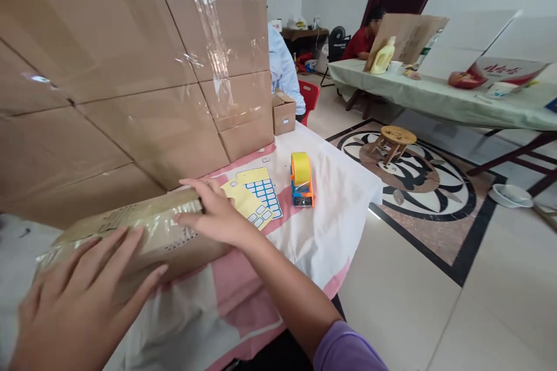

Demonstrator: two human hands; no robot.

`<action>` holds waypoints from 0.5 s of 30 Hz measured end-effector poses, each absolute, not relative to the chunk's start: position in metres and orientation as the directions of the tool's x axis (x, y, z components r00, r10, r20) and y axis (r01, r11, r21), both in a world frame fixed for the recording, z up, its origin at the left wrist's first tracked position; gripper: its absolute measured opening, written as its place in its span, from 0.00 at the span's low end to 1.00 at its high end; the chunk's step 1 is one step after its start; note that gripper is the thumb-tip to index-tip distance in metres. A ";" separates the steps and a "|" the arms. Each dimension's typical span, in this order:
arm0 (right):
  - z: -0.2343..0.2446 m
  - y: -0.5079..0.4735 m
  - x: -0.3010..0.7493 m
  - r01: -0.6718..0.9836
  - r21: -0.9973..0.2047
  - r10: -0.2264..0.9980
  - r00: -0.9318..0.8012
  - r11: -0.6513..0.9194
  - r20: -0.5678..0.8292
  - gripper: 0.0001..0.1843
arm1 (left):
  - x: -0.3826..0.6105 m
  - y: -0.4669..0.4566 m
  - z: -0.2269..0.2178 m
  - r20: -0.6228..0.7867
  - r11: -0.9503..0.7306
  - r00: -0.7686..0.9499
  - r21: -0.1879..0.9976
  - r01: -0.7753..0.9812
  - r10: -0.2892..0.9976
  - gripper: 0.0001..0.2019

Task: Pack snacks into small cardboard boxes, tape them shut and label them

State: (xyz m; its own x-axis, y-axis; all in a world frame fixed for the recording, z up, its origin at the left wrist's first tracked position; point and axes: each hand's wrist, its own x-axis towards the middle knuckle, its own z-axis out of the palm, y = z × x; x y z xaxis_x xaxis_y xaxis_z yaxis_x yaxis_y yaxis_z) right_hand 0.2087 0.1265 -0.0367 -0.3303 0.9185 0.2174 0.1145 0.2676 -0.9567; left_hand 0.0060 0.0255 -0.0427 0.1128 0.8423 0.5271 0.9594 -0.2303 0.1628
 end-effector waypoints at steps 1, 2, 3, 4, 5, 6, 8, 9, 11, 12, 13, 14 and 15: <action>-0.037 0.127 0.210 0.109 -0.954 0.907 -0.356 0.279 0.225 0.34 | 0.010 0.026 -0.041 0.537 -0.203 0.114 0.109 0.973 0.836 0.33; -0.038 0.127 0.211 0.104 -0.952 0.897 -0.377 0.288 0.230 0.35 | 0.012 0.027 -0.040 0.543 -0.186 0.124 0.060 0.981 0.830 0.32; -0.038 0.128 0.211 0.101 -0.951 0.890 -0.391 0.294 0.234 0.35 | 0.014 0.028 -0.040 0.542 -0.182 0.141 0.023 0.983 0.829 0.30; -0.039 0.128 0.212 0.098 -0.949 0.886 -0.398 0.299 0.238 0.36 | 0.014 0.029 -0.039 0.538 -0.188 0.160 -0.003 0.982 0.828 0.28; -0.040 0.128 0.212 0.095 -0.947 0.882 -0.402 0.306 0.244 0.36 | 0.014 0.031 -0.039 0.529 -0.204 0.184 -0.021 0.979 0.828 0.26; -0.041 0.128 0.212 0.091 -0.946 0.879 -0.406 0.312 0.251 0.36 | 0.012 0.031 -0.039 0.520 -0.220 0.203 -0.030 0.975 0.829 0.25; -0.043 0.129 0.212 0.077 -0.944 0.870 -0.417 0.322 0.263 0.37 | 0.010 0.033 -0.038 0.511 -0.242 0.226 -0.037 0.970 0.829 0.23; -0.044 0.129 0.212 0.070 -0.943 0.866 -0.422 0.326 0.268 0.37 | 0.009 0.033 -0.038 0.510 -0.248 0.233 -0.041 0.968 0.828 0.23; -0.046 0.129 0.211 0.049 -0.940 0.857 -0.429 0.336 0.284 0.37 | 0.008 0.034 -0.038 0.507 -0.260 0.248 -0.049 0.965 0.825 0.22; -0.047 0.129 0.210 0.039 -0.938 0.855 -0.427 0.344 0.296 0.36 | 0.008 0.034 -0.039 0.506 -0.268 0.257 -0.051 0.962 0.823 0.22; -0.048 0.129 0.209 0.030 -0.935 0.855 -0.418 0.352 0.308 0.36 | 0.008 0.035 -0.040 0.503 -0.281 0.268 -0.051 0.958 0.822 0.22; -0.048 0.129 0.207 0.024 -0.933 0.858 -0.403 0.359 0.319 0.35 | 0.008 0.035 -0.041 0.500 -0.295 0.280 -0.051 0.954 0.820 0.22; -0.048 0.129 0.205 0.022 -0.932 0.864 -0.384 0.362 0.326 0.35 | 0.009 0.036 -0.042 0.497 -0.302 0.285 -0.049 0.952 0.820 0.22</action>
